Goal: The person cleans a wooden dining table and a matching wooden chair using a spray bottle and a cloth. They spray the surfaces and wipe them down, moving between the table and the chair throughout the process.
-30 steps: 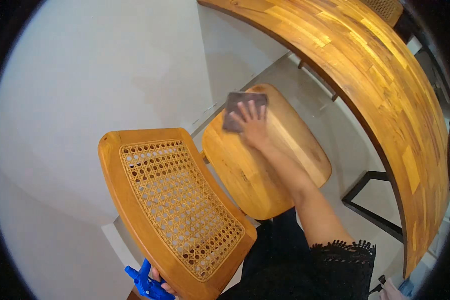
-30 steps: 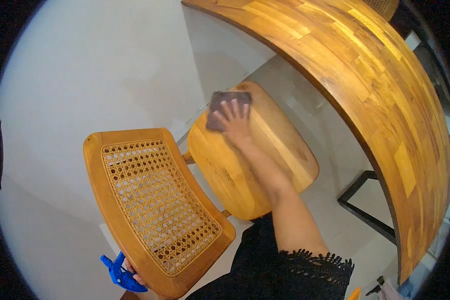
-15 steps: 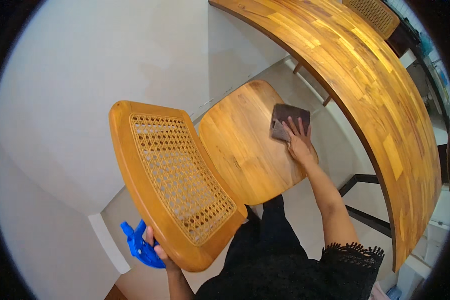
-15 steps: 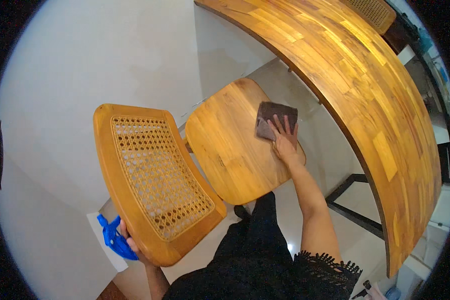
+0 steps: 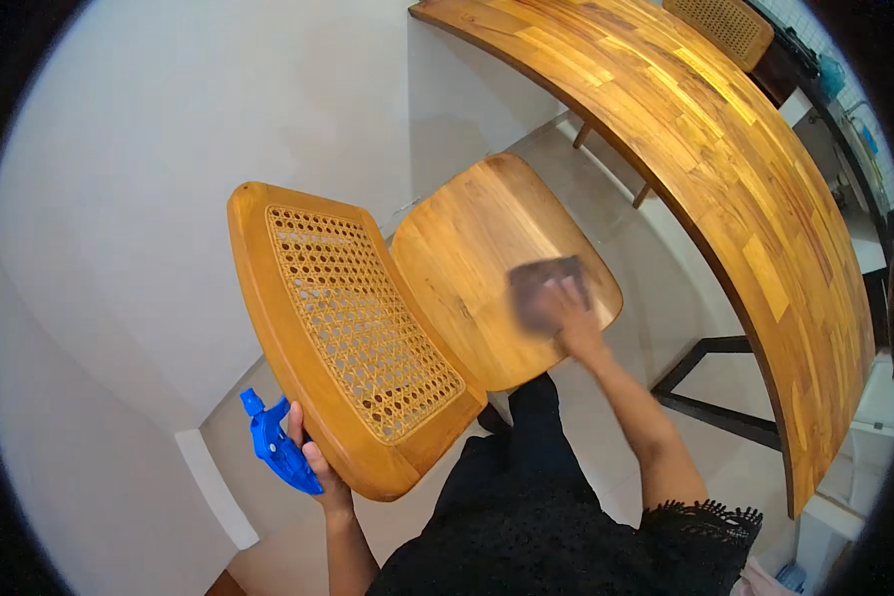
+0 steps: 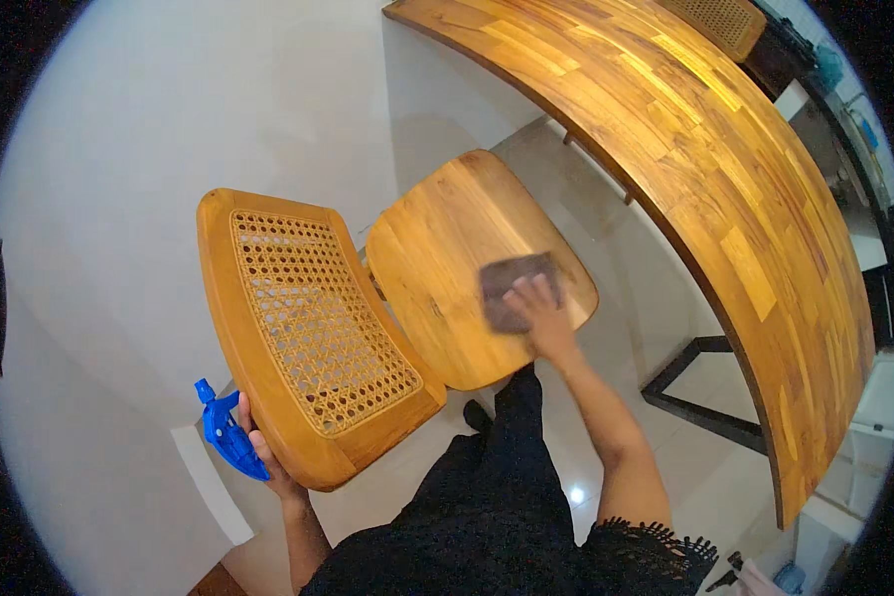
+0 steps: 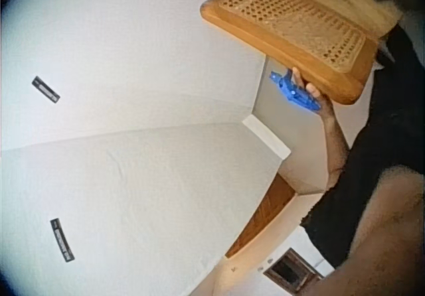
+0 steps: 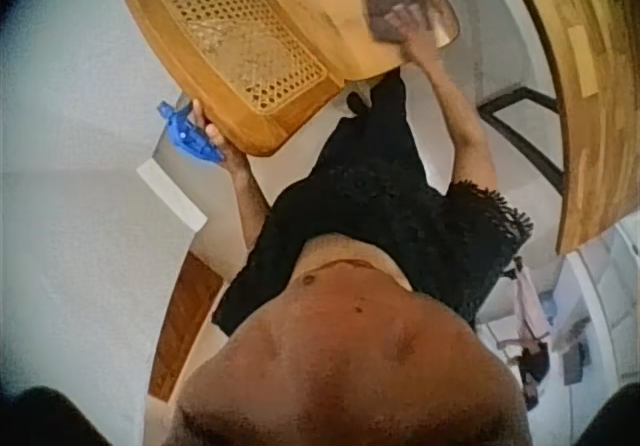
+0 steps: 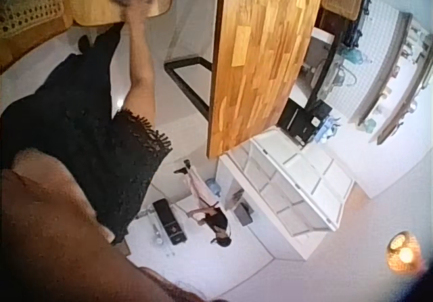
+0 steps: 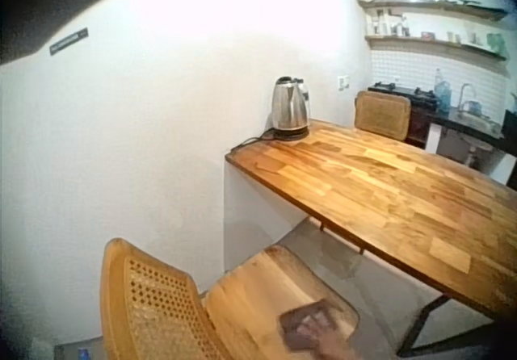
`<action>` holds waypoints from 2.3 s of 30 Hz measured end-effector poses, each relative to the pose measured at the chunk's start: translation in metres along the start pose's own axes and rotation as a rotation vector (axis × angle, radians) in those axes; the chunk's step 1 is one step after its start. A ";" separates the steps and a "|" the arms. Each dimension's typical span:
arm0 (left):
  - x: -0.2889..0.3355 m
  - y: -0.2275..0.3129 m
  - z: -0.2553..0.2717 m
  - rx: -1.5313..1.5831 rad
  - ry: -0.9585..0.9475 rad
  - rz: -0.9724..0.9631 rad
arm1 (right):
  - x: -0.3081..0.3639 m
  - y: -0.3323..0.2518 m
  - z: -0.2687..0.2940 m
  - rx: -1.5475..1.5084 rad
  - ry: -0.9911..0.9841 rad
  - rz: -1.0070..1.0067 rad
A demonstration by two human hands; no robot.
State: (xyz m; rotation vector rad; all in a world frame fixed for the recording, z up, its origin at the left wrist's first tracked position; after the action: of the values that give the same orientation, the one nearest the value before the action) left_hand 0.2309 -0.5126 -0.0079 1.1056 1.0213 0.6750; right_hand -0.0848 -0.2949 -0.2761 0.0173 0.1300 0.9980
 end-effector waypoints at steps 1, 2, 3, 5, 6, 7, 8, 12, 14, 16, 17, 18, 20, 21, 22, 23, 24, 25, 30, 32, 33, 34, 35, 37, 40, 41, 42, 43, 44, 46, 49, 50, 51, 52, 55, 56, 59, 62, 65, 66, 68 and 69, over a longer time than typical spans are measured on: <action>0.001 -0.001 0.000 0.026 0.016 0.009 | -0.010 0.010 0.007 0.002 -0.032 -0.102; 0.004 -0.002 0.001 0.052 0.035 0.017 | -0.019 0.019 0.016 0.004 -0.063 -0.202; 0.008 -0.003 0.002 0.079 0.055 0.028 | -0.025 0.026 0.021 0.010 -0.097 -0.301; 0.013 -0.011 0.007 0.122 -0.032 0.015 | -0.037 -0.014 0.027 -0.072 -0.134 -0.166; 0.015 -0.013 0.008 0.141 -0.078 0.008 | -0.040 -0.039 0.029 -0.126 -0.167 -0.027; 0.018 -0.014 0.011 0.134 -0.079 0.008 | -0.046 -0.057 0.028 -0.181 -0.200 0.114; 0.022 -0.014 0.014 0.126 -0.078 0.007 | -0.058 -0.060 0.022 -0.166 -0.160 0.127; 0.031 -0.003 0.007 0.227 -0.031 0.003 | -0.162 -0.063 0.004 -0.148 -0.053 0.064; 0.026 -0.002 0.000 0.531 -0.010 0.103 | -0.212 -0.081 0.000 -0.176 -0.021 0.030; 0.029 -0.008 -0.004 1.302 0.092 0.331 | -0.240 -0.113 -0.004 -0.217 0.033 0.053; 0.032 -0.010 -0.004 1.423 0.123 0.365 | -0.239 -0.130 -0.005 -0.257 0.051 0.113; 0.034 -0.009 -0.005 1.540 0.164 0.395 | -0.231 -0.149 -0.006 -0.301 0.064 0.178; 0.017 -0.005 -0.016 1.003 0.113 0.246 | -0.201 -0.167 -0.005 -0.352 0.077 0.289; 0.015 0.001 -0.018 0.822 0.060 0.190 | -0.174 -0.176 -0.004 -0.373 0.076 0.351; 0.014 0.008 -0.019 0.639 0.025 0.125 | -0.145 -0.184 0.000 -0.336 0.037 0.445; 0.014 0.012 -0.020 0.548 -0.044 0.086 | -0.116 -0.186 0.002 -0.292 0.002 0.532; 0.014 0.016 -0.022 0.459 -0.112 0.047 | -0.087 -0.182 0.000 -0.314 -0.019 0.546; 0.017 0.016 -0.019 0.429 -0.100 0.032 | -0.069 -0.180 -0.001 -0.339 -0.038 0.565; 0.013 0.017 -0.017 0.392 -0.160 -0.016 | -0.120 -0.166 0.000 -0.358 -0.034 0.488; 0.020 0.009 -0.006 0.356 -0.069 -0.047 | -0.180 -0.159 -0.009 -0.290 0.051 0.395; 0.024 0.005 0.000 0.337 -0.023 -0.061 | -0.210 -0.150 -0.018 -0.248 0.121 0.329; 0.027 0.002 0.007 0.316 0.016 -0.047 | -0.236 -0.137 -0.023 -0.215 0.093 0.284; 0.025 0.003 0.009 0.305 0.027 -0.043 | -0.260 -0.121 -0.025 -0.179 0.064 0.241; 0.017 0.009 0.012 0.273 0.038 -0.026 | -0.294 -0.075 -0.027 -0.083 0.116 0.100; 0.009 0.016 0.016 0.260 0.047 -0.015 | -0.311 -0.008 -0.032 -0.134 -0.025 -0.040; 0.007 0.017 0.017 0.256 0.052 -0.014 | -0.314 -0.004 -0.030 -0.107 -0.092 -0.062; 0.006 0.017 0.018 0.262 0.054 -0.017 | -0.319 -0.001 -0.023 -0.077 -0.153 -0.089; 0.004 0.018 0.018 0.261 0.050 -0.015 | -0.323 -0.001 -0.016 -0.053 -0.217 -0.119; 0.003 0.017 0.018 0.265 0.050 -0.017 | -0.326 -0.008 -0.007 -0.093 -0.231 -0.173; 0.002 0.017 0.018 0.262 0.047 -0.018 | -0.325 -0.044 -0.002 -0.015 -0.220 -0.101; 0.002 0.015 0.018 0.258 0.044 -0.003 | -0.283 -0.128 -0.017 -0.170 0.031 0.164; 0.005 0.013 0.020 0.257 0.052 0.007 | -0.262 -0.153 -0.020 -0.206 0.121 0.232; 0.010 0.012 0.023 0.254 0.059 0.010 | -0.244 -0.167 -0.017 -0.228 0.086 0.338; 0.015 0.011 0.026 0.252 0.065 0.012 | -0.227 -0.178 -0.015 -0.249 0.049 0.443; 0.027 0.003 0.029 0.275 0.049 0.036 | -0.221 -0.141 -0.040 -0.169 0.208 0.424; 0.022 -0.006 0.019 0.305 0.010 0.049 | -0.220 -0.101 -0.068 -0.076 0.427 0.314; 0.019 0.009 0.000 0.294 -0.003 0.042 | -0.211 -0.010 -0.022 -0.123 -0.022 0.052; 0.014 0.008 -0.010 0.312 0.024 0.058 | -0.160 0.029 -0.009 -0.130 -0.132 -0.174; 0.004 0.000 -0.007 0.159 -0.041 0.032 | -0.095 -0.010 -0.008 -0.082 -0.112 -0.163; 0.000 0.003 -0.007 0.048 -0.057 0.011 | -0.072 -0.040 -0.019 -0.120 -0.024 -0.085; -0.002 0.006 -0.007 -0.056 -0.065 -0.007 | -0.023 -0.110 -0.009 -0.232 -0.031 0.073; -0.003 0.006 -0.007 -0.047 -0.058 -0.007 | 0.002 -0.140 -0.003 -0.261 -0.045 0.158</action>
State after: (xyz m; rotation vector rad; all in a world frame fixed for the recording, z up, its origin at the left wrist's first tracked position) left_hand 0.2238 -0.5104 -0.0018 1.0748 0.9549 0.6548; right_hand 0.0326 -0.3695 -0.2899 -0.1911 -0.0448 1.1649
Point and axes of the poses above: each hand's wrist, its own x-axis away from the middle knuckle, its own z-axis out of the back of the hand, y = z × x, the point moved 6 cm from there along -x, towards the middle knuckle, and after that the axes turned 12 degrees about x, right-handed, at the moved point
